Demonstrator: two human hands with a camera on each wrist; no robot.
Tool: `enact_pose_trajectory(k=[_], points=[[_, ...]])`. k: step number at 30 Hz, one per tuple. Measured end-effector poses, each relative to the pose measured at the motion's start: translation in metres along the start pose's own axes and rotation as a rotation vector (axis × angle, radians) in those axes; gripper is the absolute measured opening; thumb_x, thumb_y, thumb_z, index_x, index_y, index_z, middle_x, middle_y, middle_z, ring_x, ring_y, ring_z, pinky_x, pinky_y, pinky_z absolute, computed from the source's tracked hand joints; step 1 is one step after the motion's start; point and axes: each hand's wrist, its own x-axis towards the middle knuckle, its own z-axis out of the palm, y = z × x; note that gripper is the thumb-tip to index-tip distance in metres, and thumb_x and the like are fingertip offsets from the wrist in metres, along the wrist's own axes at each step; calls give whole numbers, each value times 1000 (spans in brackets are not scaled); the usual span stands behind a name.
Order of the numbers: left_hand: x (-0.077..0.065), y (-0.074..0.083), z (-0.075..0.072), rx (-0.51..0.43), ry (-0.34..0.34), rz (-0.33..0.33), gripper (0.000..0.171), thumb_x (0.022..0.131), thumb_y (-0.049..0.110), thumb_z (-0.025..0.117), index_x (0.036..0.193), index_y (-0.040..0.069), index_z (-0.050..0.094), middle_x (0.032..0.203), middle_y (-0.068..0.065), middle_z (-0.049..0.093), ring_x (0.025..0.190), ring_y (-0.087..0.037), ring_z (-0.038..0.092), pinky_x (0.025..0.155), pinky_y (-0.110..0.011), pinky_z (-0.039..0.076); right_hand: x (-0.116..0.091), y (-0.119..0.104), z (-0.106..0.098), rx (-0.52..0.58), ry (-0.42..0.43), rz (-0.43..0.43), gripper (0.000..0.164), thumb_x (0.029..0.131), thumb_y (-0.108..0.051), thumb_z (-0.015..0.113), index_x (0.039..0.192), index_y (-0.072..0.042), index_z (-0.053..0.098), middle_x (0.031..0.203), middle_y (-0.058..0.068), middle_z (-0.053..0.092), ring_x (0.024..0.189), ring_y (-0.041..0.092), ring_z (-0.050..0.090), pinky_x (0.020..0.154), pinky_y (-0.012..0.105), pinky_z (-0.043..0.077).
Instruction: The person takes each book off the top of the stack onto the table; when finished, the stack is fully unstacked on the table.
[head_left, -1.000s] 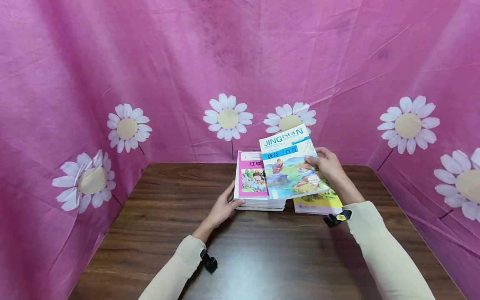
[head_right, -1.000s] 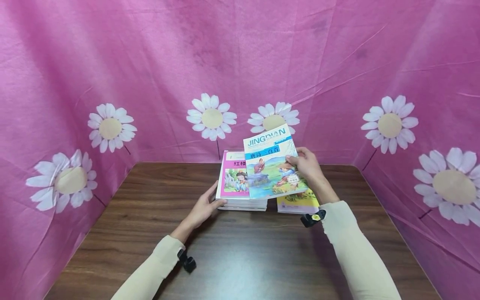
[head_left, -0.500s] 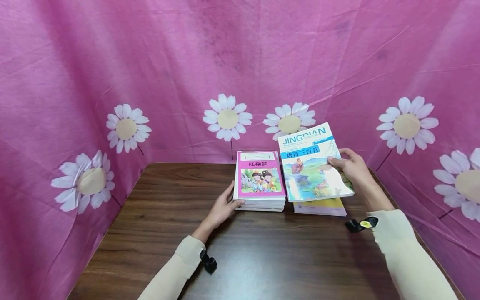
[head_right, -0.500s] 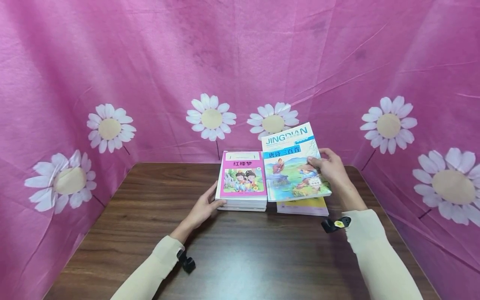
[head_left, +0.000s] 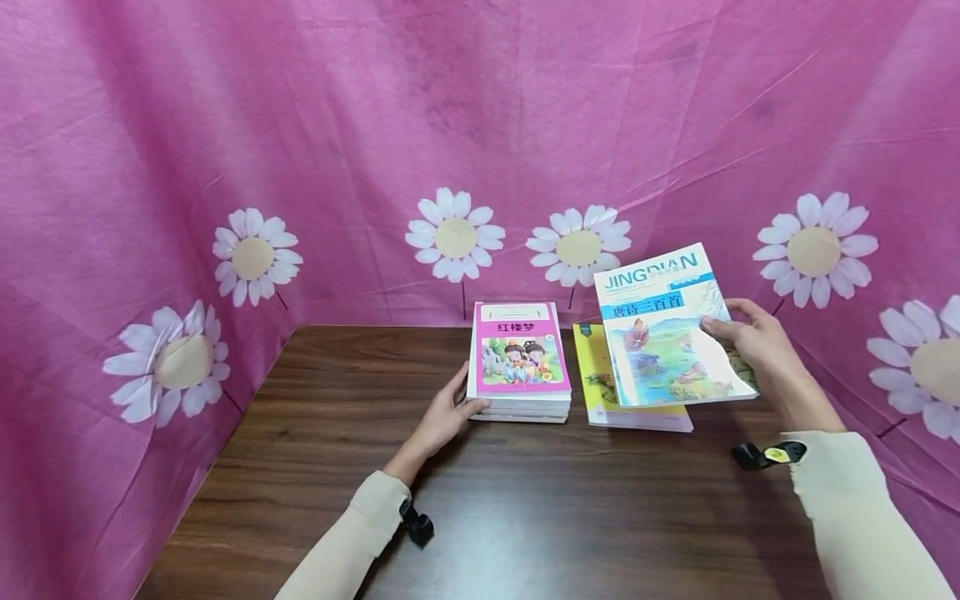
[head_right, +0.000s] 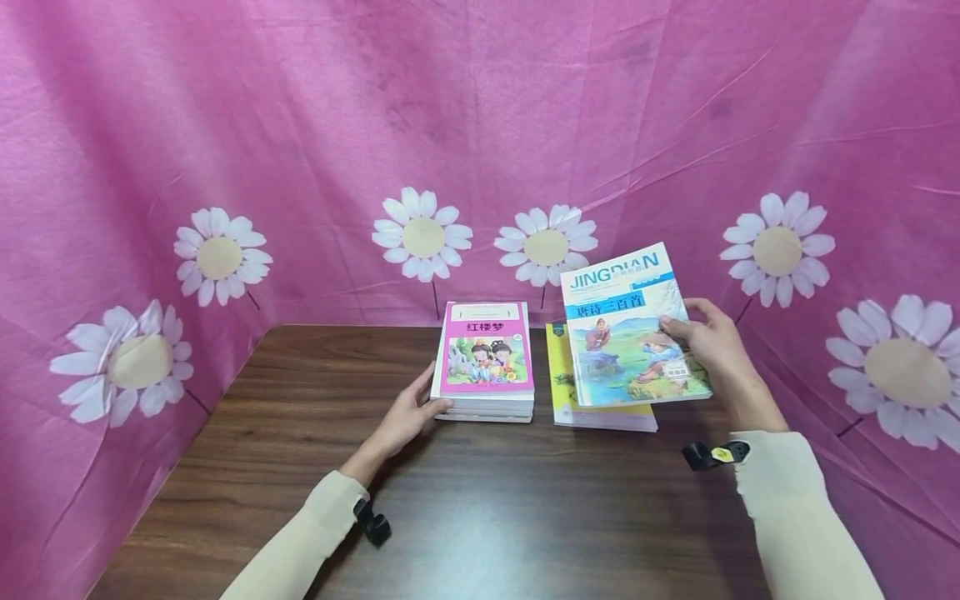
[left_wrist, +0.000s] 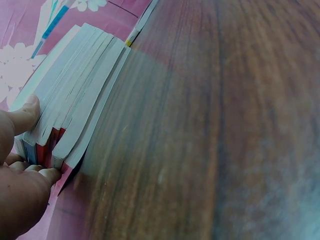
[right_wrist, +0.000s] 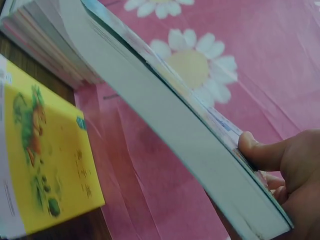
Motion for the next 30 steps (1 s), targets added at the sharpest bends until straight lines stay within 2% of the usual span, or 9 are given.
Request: enact_pose_trajectory(k=[9,14,17,20,22,27,29,30], points=[[-1,0,-3,9,12,-5,88,101,2,70,171,5,16,177,-21,19,151,-40,45,110,-27,51,2,13,-31,-63,62,5,18,103,-40,69,111,-38,53,76,-23,67,66,2,66,60,25,57],[-3,0,-3,12,-2,-8,88,101,3,70,171,4,16,175,-23,21,150,-40,46,111,-28,52,2,21,-52,-70,84,61,19,103,-45,68,108,-44,50,73,-20,67,62,8,68,55,31,59],[-2,0,-2,3,-8,-6,87,101,3,70,170,4,16,174,-25,24,149,-41,48,110,-27,53,1,24,-64,-95,113,95,23,103,-50,66,120,-47,51,73,-21,64,61,10,68,55,33,60],[-1,1,-1,-10,-4,-16,87,101,3,70,171,6,17,175,-23,25,148,-40,49,109,-25,53,0,27,-74,-132,141,113,39,102,-53,65,137,-46,49,73,-23,61,62,10,67,56,33,60],[-1,1,-1,-17,-1,-24,87,102,3,70,171,7,17,175,-21,23,149,-39,49,109,-24,52,0,29,-81,-153,153,117,43,102,-54,64,141,-46,47,74,-24,58,62,10,66,56,33,59],[1,1,-1,-9,-1,-20,87,102,4,69,171,7,16,177,-20,20,150,-40,48,110,-27,52,4,36,-94,-176,167,110,21,102,-53,66,116,-54,50,75,-26,57,62,9,65,56,34,58],[1,1,-1,-1,-2,-16,87,102,5,70,171,6,16,177,-21,19,150,-40,47,110,-28,52,6,40,-98,-197,171,107,21,102,-53,66,117,-52,50,74,-26,56,62,9,65,56,33,58],[1,1,-1,2,-2,-15,87,102,5,70,171,7,16,177,-20,19,151,-40,46,111,-28,52,7,42,-100,-209,173,111,25,102,-53,65,122,-51,51,75,-26,55,62,9,65,57,33,58]])
